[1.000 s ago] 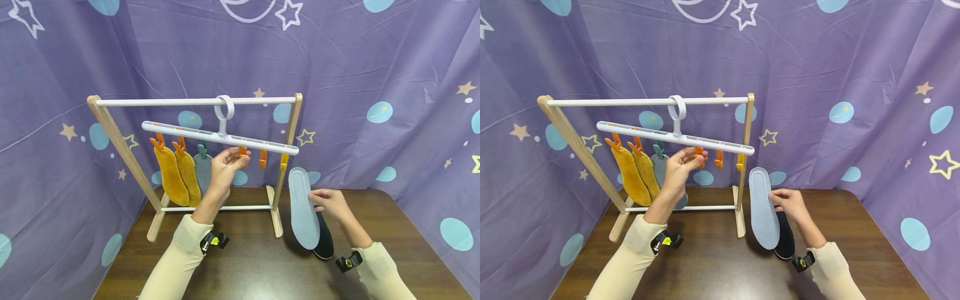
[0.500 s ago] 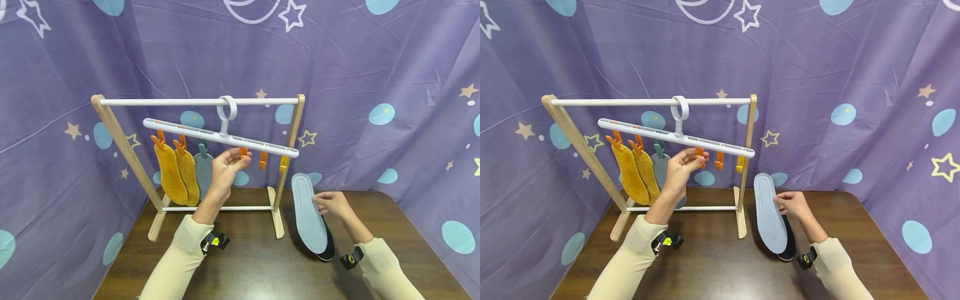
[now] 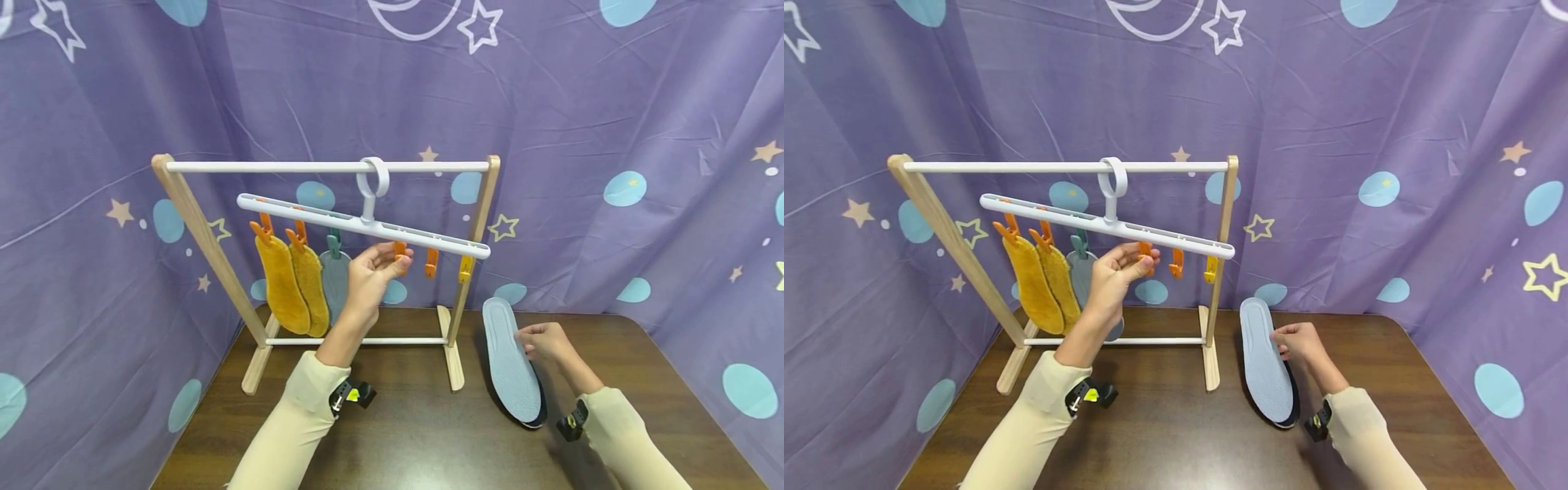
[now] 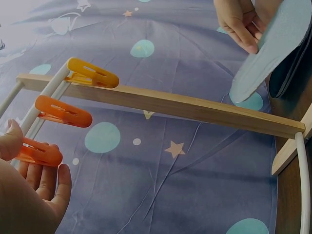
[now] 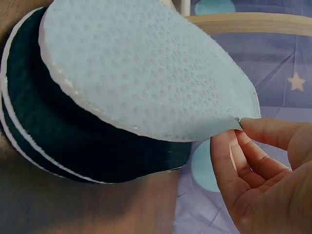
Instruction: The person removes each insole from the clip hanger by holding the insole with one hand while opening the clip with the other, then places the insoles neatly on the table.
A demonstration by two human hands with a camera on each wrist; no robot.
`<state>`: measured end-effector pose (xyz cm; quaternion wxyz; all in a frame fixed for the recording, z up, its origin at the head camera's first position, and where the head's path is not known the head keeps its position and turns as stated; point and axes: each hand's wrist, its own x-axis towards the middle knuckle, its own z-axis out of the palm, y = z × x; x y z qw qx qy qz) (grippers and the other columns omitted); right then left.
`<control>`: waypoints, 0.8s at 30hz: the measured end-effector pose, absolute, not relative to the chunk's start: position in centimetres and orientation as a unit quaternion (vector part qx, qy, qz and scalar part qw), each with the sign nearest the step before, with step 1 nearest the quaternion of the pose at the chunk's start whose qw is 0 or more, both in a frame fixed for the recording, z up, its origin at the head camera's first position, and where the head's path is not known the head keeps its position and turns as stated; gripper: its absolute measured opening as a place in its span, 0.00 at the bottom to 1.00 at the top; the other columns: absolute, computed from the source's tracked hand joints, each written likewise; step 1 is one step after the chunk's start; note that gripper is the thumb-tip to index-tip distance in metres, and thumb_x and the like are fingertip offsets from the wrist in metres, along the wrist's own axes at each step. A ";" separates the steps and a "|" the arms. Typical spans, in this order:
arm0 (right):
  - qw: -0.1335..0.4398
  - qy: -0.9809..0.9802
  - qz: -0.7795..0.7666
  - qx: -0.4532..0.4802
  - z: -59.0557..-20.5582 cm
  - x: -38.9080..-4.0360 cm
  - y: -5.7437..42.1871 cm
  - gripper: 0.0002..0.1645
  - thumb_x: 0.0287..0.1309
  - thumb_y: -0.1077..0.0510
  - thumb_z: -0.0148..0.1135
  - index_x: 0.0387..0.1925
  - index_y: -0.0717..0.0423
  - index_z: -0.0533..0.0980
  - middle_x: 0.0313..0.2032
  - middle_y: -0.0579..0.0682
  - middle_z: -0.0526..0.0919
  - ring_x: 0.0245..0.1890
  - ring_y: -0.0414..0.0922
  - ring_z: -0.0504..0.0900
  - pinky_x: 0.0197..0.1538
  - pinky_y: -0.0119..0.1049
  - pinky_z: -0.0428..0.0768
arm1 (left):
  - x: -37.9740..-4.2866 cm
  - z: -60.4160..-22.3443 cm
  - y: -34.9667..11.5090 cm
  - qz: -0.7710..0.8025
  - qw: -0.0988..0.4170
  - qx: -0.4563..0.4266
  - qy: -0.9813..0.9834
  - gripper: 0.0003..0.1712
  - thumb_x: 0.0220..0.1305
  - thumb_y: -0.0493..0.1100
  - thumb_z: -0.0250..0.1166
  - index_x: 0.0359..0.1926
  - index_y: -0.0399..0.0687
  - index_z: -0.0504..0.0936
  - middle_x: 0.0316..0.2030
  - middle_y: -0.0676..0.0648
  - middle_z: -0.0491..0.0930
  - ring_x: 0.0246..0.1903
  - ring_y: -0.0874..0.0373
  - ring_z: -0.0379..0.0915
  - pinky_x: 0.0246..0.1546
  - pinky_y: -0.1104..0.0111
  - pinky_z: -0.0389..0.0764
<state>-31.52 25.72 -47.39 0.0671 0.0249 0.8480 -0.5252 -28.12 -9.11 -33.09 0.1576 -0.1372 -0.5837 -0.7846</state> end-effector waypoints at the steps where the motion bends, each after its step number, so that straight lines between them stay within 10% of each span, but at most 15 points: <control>1: 0.071 0.847 -0.527 0.025 -47.6 -31.5 25.7 0.19 0.66 0.64 0.62 0.48 0.81 0.78 0.26 0.46 0.82 0.24 0.37 0.82 0.32 0.39 0.89 | -28.1 -33.1 -9.1 -0.784 0.158 -0.138 -0.584 0.14 0.60 0.26 0.70 0.47 0.25 0.80 0.34 0.48 0.90 0.34 0.63 0.86 0.39 0.70 0.88; 24: 0.102 0.842 -0.526 0.066 -50.1 -32.2 26.2 0.18 0.65 0.65 0.62 0.46 0.82 0.78 0.24 0.46 0.80 0.23 0.36 0.78 0.32 0.35 0.87 | -28.1 -33.1 -9.1 -0.783 0.157 -0.137 -0.587 0.12 0.61 0.27 0.70 0.46 0.29 0.81 0.32 0.55 0.89 0.38 0.54 0.87 0.39 0.73 0.87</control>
